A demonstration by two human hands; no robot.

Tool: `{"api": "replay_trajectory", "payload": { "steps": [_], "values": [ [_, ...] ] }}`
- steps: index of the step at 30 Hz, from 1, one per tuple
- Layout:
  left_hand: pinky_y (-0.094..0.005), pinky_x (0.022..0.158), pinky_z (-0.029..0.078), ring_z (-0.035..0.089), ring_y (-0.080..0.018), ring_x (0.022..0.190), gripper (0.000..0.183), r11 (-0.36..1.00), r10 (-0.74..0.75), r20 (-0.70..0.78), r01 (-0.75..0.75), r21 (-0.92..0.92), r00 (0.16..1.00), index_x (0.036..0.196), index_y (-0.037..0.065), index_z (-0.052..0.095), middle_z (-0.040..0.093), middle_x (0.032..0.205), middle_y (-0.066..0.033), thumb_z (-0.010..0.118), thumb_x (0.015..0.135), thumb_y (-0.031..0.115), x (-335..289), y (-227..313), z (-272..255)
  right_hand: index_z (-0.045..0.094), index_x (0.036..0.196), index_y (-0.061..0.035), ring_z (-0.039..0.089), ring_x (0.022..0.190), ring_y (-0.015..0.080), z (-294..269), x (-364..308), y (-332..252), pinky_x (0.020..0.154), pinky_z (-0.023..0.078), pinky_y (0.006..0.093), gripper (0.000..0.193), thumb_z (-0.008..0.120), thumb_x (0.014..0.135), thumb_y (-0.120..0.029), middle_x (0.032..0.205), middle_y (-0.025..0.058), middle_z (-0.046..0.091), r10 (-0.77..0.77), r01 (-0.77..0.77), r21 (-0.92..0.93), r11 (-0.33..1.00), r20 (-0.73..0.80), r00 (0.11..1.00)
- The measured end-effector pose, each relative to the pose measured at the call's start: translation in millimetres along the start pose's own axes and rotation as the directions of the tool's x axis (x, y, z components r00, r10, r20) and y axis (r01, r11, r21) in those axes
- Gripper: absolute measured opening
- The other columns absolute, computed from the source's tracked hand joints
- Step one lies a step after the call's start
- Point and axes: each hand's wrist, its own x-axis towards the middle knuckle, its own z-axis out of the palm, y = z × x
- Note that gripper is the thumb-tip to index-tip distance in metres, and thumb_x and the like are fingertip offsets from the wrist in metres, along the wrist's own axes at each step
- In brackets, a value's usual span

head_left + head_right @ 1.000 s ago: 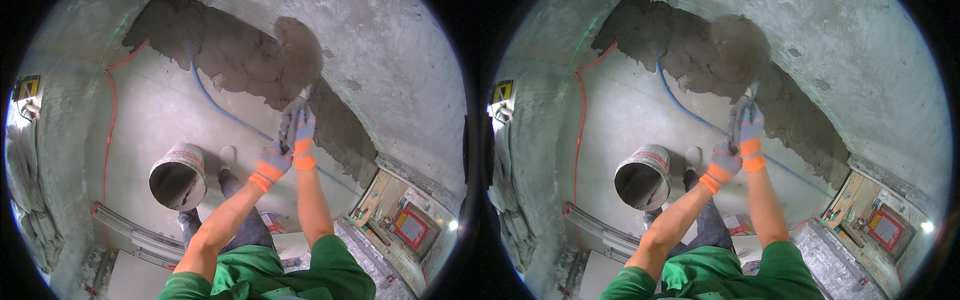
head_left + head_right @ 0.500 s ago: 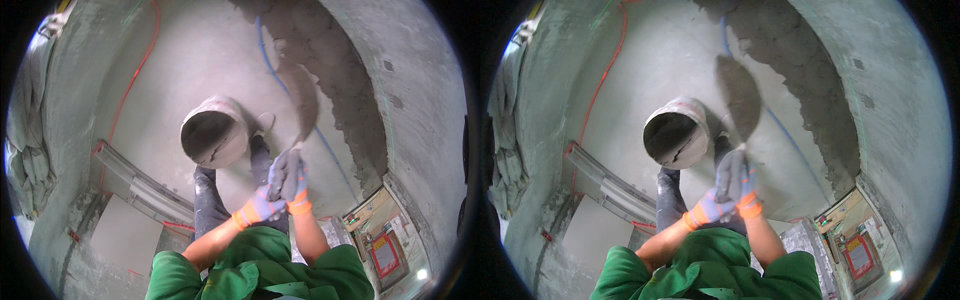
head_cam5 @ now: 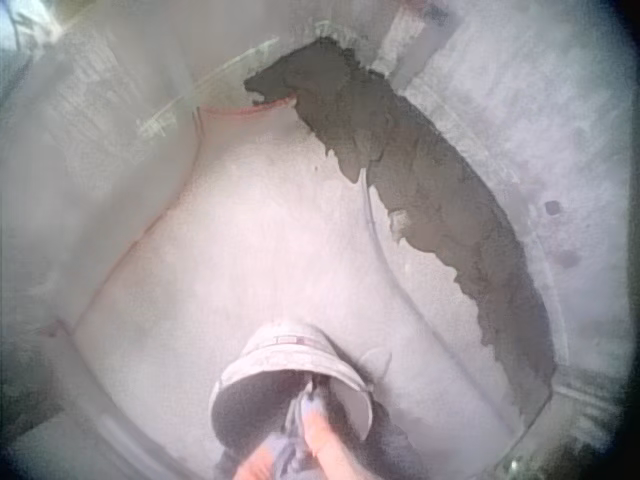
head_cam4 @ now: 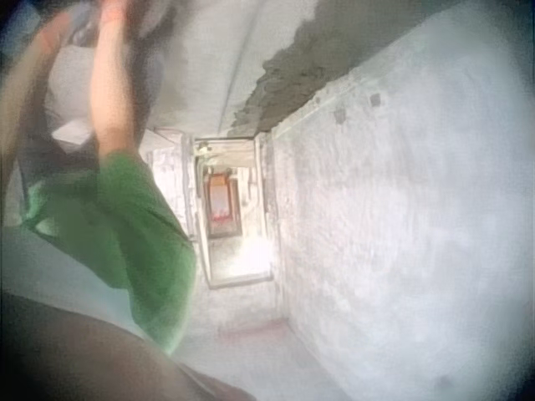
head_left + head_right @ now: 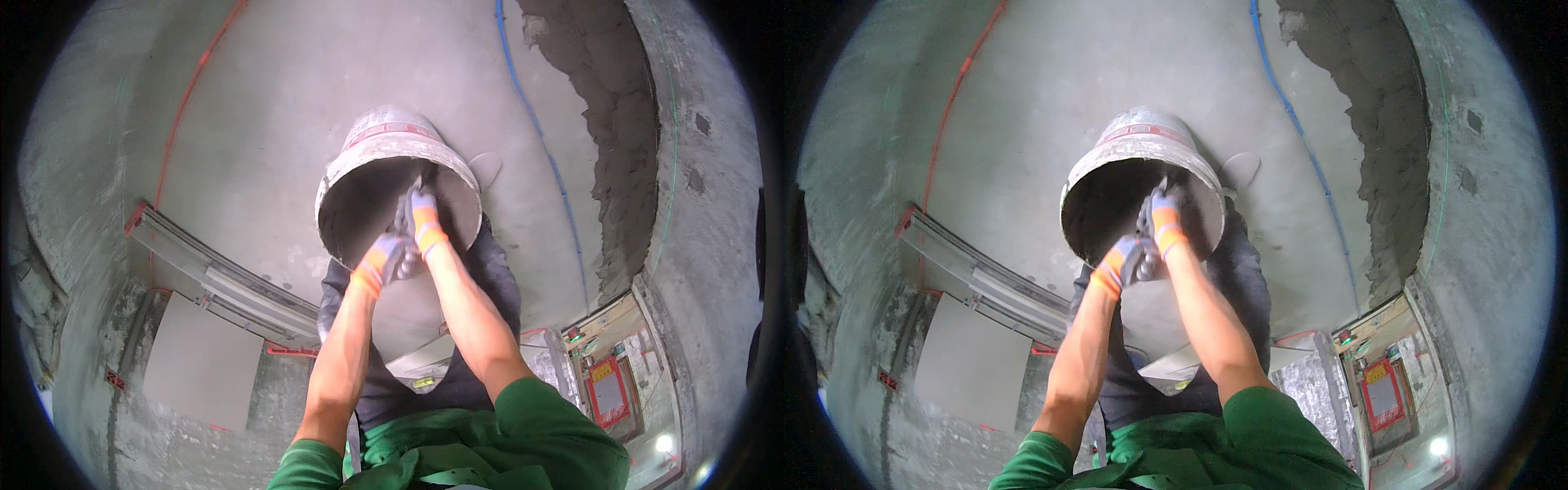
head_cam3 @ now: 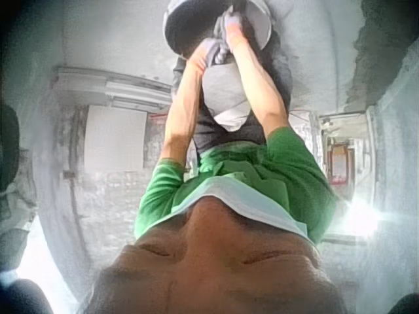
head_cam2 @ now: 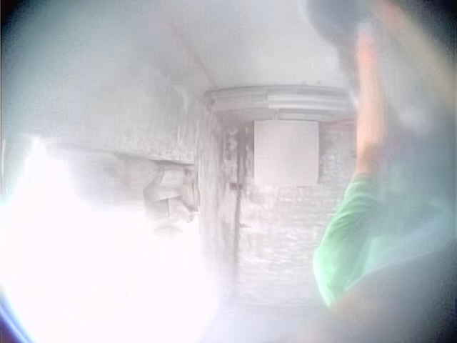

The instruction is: The person scoops cement from a bucket with a trowel and applies it to the floor, smoothing the surface. They repeat the scooping and spreading cycle to cover a larger area.

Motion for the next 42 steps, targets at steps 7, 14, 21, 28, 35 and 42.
{"api": "replay_trajectory", "payload": {
  "steps": [7,14,21,28,35,42],
  "values": [
    [-0.0223,0.034,0.031,0.041,-0.0089,0.038,0.012,0.916,-0.388,-0.321,0.323,-0.239,0.864,0.066,0.006,0.053,0.046,0.053,0.0023,0.056,0.077,0.009,46,7,-20,0.053,0.062,-0.0074,0.049,0.039,0.0205,13,87,11,0.037,0.039,0.0324,0.026,0.046,0.081,-0.023,0.050,0.0073,0.050,-0.126,0.137,-0.636,0.759,0.063,0.990],
    [-0.0269,0.031,0.032,0.043,-0.0146,0.034,0.004,0.924,-0.327,-0.485,0.167,-0.344,0.811,0.072,0.001,0.055,0.049,0.053,-0.0052,0.058,0.074,0.004,45,-1,-7,0.057,0.063,-0.0058,0.052,0.043,0.0192,20,89,15,0.040,0.041,0.0318,0.023,0.048,0.082,-0.016,0.053,0.0083,0.054,0.022,0.366,-0.801,0.473,0.426,0.905],
    [-0.0281,0.032,0.033,0.045,-0.0164,0.035,0.006,0.933,-0.330,-0.609,0.153,-0.325,0.721,0.072,0.001,0.053,0.050,0.051,-0.0064,0.057,0.074,0.006,23,-16,16,0.052,0.062,-0.0037,0.046,0.039,0.0177,22,46,25,0.037,0.038,0.0316,0.024,0.053,0.082,-0.017,0.051,0.0053,0.048,0.200,-0.081,-0.425,0.902,0.244,0.949],
    [-0.0254,0.035,0.035,0.046,-0.0130,0.038,0.013,0.955,-0.265,-0.688,0.086,-0.284,0.675,0.081,0.002,0.051,0.050,0.058,-0.0034,0.058,0.075,0.011,-36,-5,83,0.050,0.063,-0.0045,0.044,0.036,0.0160,3,-32,21,0.034,0.036,0.0300,0.027,0.056,0.084,-0.021,0.050,0.0041,0.047,0.241,-0.105,-0.317,0.943,0.426,0.872],
    [-0.0248,0.035,0.038,0.047,-0.0115,0.042,0.016,0.981,-0.114,-0.787,-0.058,-0.187,0.606,0.090,0.008,0.047,0.047,0.063,-0.0014,0.056,0.077,0.007,-86,-15,183,0.053,0.065,-0.0035,0.047,0.038,0.0133,-48,-106,17,0.036,0.037,0.0264,0.031,0.054,0.087,-0.026,0.053,0.0025,0.050,0.304,-0.127,-0.301,0.945,0.673,0.674],
    [-0.0253,0.056,0.045,0.052,-0.0138,0.068,0.047,0.970,0.243,-0.716,-0.180,0.164,0.655,0.111,0.004,0.033,0.049,0.087,-0.0075,0.063,0.074,0.003,-164,-36,261,0.050,0.104,-0.0035,0.046,0.050,0.0077,-74,-199,18,0.039,0.034,0.0204,0.023,0.040,0.091,-0.020,0.069,0.0012,0.051,0.260,-0.549,-0.313,0.775,0.950,-0.174]
  ]
}}
